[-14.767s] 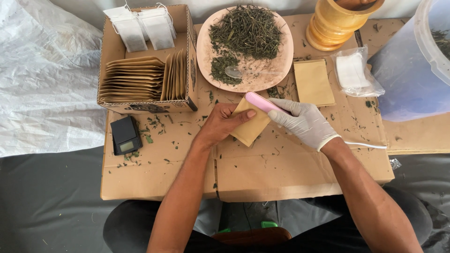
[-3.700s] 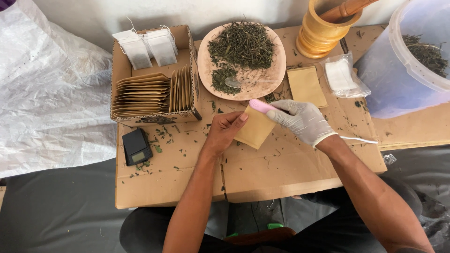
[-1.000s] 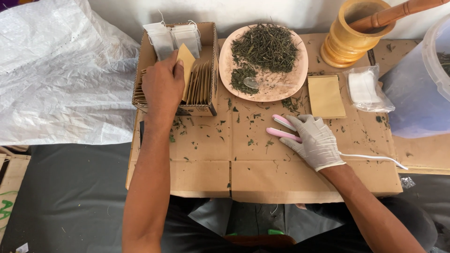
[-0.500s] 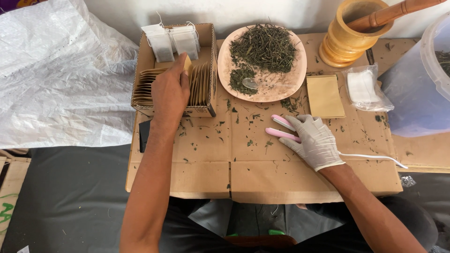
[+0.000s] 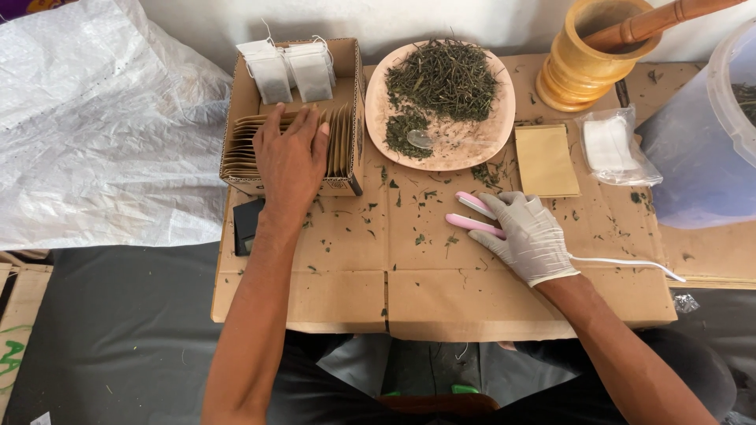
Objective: Sealing filled tea bags using a handheld heat sealer and placing them into paper envelopes.
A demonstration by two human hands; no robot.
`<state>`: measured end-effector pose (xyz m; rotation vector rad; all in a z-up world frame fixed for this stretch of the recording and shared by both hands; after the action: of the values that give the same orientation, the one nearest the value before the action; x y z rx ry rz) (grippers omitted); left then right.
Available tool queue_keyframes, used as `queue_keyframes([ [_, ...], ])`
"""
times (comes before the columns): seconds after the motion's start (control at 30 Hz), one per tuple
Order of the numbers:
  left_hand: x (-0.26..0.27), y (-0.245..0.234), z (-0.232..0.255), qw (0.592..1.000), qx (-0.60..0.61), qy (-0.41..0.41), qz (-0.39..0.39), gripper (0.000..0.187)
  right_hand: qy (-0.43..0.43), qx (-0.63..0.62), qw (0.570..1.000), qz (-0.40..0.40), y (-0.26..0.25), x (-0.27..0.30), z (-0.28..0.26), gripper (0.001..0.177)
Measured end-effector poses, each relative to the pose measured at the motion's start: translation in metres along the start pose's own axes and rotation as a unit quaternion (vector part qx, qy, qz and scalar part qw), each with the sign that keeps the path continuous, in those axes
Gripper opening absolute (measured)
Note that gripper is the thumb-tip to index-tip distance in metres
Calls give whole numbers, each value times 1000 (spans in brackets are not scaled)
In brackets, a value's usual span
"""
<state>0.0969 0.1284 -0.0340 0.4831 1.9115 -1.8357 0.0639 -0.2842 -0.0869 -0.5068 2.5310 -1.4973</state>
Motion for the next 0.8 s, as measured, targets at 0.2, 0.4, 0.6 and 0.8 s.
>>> queue_keyframes([
  [0.2, 12, -1, 5, 1000, 18, 13, 4, 48, -10, 3, 1000, 9, 2, -1, 1, 73],
  [0.4, 13, -12, 5, 999, 46, 17, -2, 47, -15, 10, 1000, 15, 2, 0, 2, 74],
  [0.6, -2, -14, -15, 992, 119, -30, 24, 32, -30, 1, 999, 29, 0, 3, -2, 73],
  [0.8, -33, -11, -71, 984, 138, -57, 93, 17, -16, -20, 1000, 5, 2, -1, 1, 81],
])
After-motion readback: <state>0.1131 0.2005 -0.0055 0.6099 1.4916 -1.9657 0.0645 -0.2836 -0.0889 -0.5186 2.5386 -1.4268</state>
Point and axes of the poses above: each hand's wrist, its own x-axis away from the middle knuckle, its own y-axis out of the palm, z = x × y, the point moved 2 cm from there along -x, towards the middle knuckle, and after that the axes turned 14 degrees about -x, right-handed, at the moved point
